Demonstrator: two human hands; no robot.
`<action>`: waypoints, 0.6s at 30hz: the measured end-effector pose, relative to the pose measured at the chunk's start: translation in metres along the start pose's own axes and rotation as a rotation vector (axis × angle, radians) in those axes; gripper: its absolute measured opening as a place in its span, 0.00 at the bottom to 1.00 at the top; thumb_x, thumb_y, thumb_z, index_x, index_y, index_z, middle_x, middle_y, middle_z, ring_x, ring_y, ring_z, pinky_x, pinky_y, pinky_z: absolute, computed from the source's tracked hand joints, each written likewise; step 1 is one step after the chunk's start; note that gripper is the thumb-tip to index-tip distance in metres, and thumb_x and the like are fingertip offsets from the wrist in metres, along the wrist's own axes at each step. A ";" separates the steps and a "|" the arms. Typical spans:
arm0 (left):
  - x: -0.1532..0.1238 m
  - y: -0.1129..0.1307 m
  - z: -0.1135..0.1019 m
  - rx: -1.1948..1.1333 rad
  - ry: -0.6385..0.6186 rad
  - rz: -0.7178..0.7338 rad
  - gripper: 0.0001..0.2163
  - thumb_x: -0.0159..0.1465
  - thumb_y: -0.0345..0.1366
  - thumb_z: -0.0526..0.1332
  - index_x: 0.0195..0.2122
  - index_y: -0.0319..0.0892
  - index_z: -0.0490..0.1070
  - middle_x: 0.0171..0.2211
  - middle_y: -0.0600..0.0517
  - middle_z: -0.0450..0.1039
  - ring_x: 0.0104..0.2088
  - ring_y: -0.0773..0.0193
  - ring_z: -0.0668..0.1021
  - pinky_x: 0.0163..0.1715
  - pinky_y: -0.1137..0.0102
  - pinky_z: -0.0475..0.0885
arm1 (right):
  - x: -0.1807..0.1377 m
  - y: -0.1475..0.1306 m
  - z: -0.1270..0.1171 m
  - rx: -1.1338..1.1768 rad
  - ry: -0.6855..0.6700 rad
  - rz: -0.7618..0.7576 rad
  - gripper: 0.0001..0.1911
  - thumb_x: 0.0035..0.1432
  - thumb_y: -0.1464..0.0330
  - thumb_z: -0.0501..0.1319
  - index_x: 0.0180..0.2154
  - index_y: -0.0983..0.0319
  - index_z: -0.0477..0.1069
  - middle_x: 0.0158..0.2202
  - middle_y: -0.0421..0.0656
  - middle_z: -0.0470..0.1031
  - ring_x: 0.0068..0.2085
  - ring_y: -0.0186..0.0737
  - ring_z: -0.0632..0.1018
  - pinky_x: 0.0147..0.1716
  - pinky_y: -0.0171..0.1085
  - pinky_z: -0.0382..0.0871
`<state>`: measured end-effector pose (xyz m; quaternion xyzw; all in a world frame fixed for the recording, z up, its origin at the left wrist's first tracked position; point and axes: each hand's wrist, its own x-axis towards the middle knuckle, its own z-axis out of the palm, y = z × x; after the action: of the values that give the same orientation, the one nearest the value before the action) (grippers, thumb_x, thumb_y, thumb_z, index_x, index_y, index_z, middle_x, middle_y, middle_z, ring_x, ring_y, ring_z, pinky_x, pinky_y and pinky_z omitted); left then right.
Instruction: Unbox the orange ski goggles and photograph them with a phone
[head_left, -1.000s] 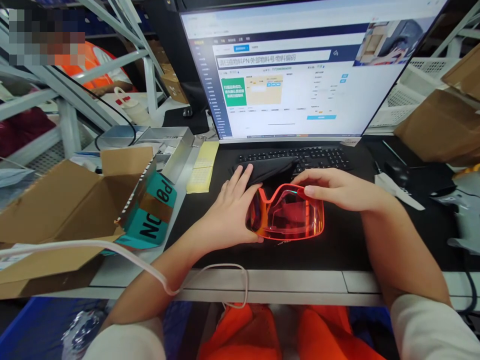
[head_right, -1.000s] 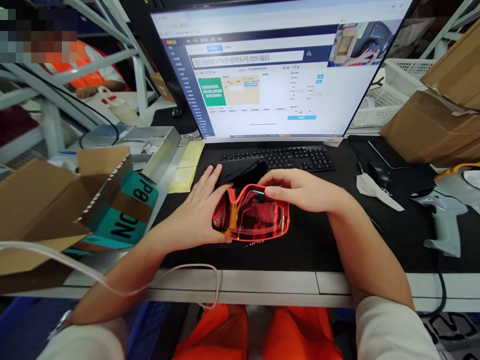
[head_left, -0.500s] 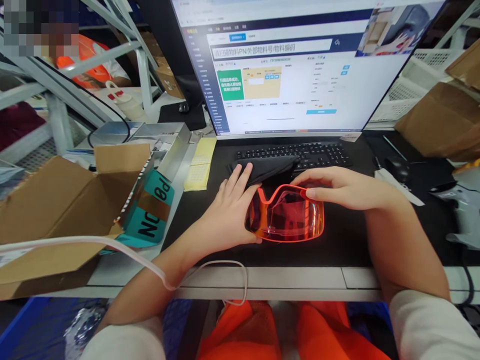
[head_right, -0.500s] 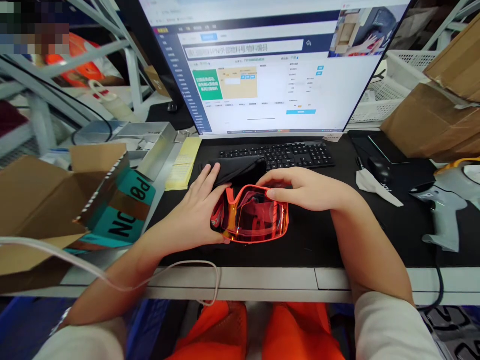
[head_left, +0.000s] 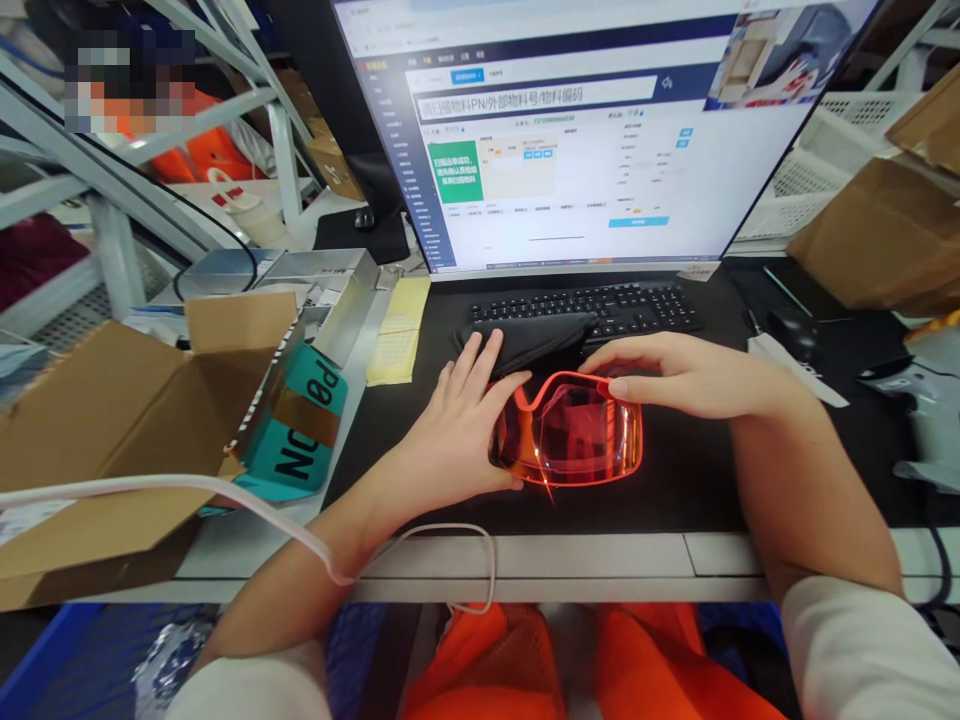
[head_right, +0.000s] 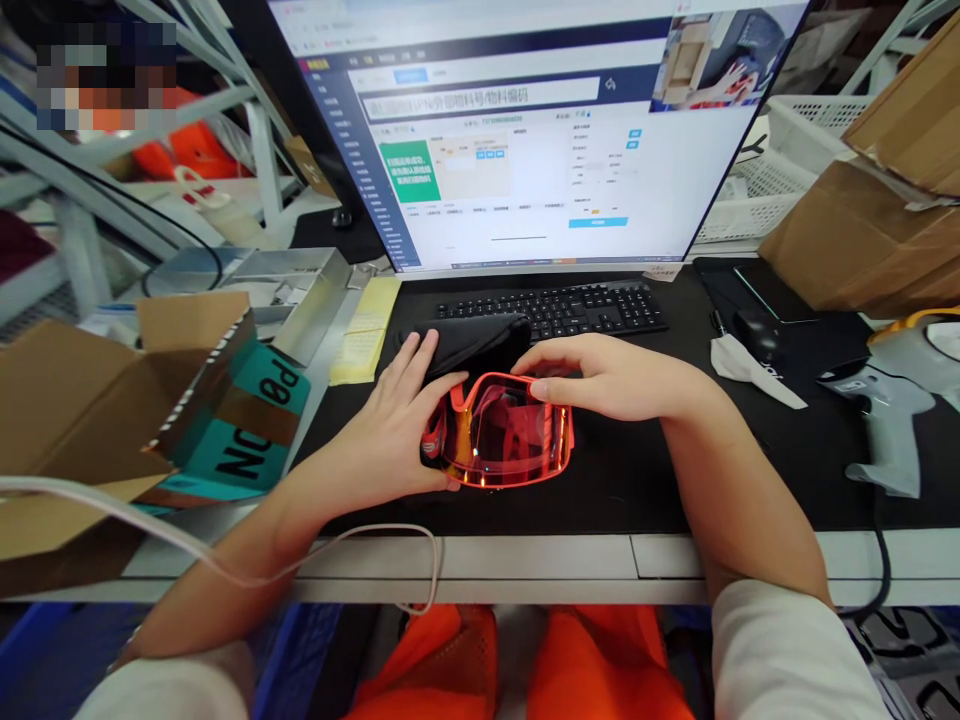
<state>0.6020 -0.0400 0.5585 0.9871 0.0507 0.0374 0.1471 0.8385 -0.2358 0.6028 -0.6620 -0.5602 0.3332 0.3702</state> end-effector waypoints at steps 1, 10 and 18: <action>0.000 0.001 0.000 0.001 -0.003 0.004 0.53 0.48 0.48 0.82 0.73 0.44 0.59 0.81 0.38 0.26 0.79 0.29 0.33 0.73 0.28 0.49 | 0.000 0.000 0.000 -0.007 -0.004 -0.005 0.17 0.61 0.56 0.70 0.49 0.55 0.85 0.48 0.42 0.86 0.47 0.48 0.84 0.48 0.43 0.79; -0.001 -0.003 0.002 0.037 0.010 0.029 0.47 0.48 0.47 0.82 0.68 0.46 0.66 0.81 0.38 0.26 0.79 0.27 0.36 0.72 0.28 0.50 | 0.005 0.009 -0.004 -0.137 0.048 0.011 0.18 0.64 0.56 0.66 0.51 0.57 0.83 0.50 0.44 0.86 0.49 0.47 0.84 0.52 0.44 0.77; -0.004 -0.018 0.008 0.110 0.078 0.125 0.43 0.55 0.52 0.77 0.69 0.44 0.67 0.80 0.36 0.27 0.78 0.26 0.41 0.69 0.27 0.57 | -0.028 -0.047 0.028 -0.485 0.557 -0.355 0.14 0.69 0.64 0.59 0.48 0.55 0.83 0.49 0.47 0.86 0.52 0.47 0.83 0.57 0.49 0.77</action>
<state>0.5971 -0.0255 0.5452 0.9927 -0.0033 0.0822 0.0880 0.7872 -0.2558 0.6304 -0.6880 -0.6063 -0.0698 0.3926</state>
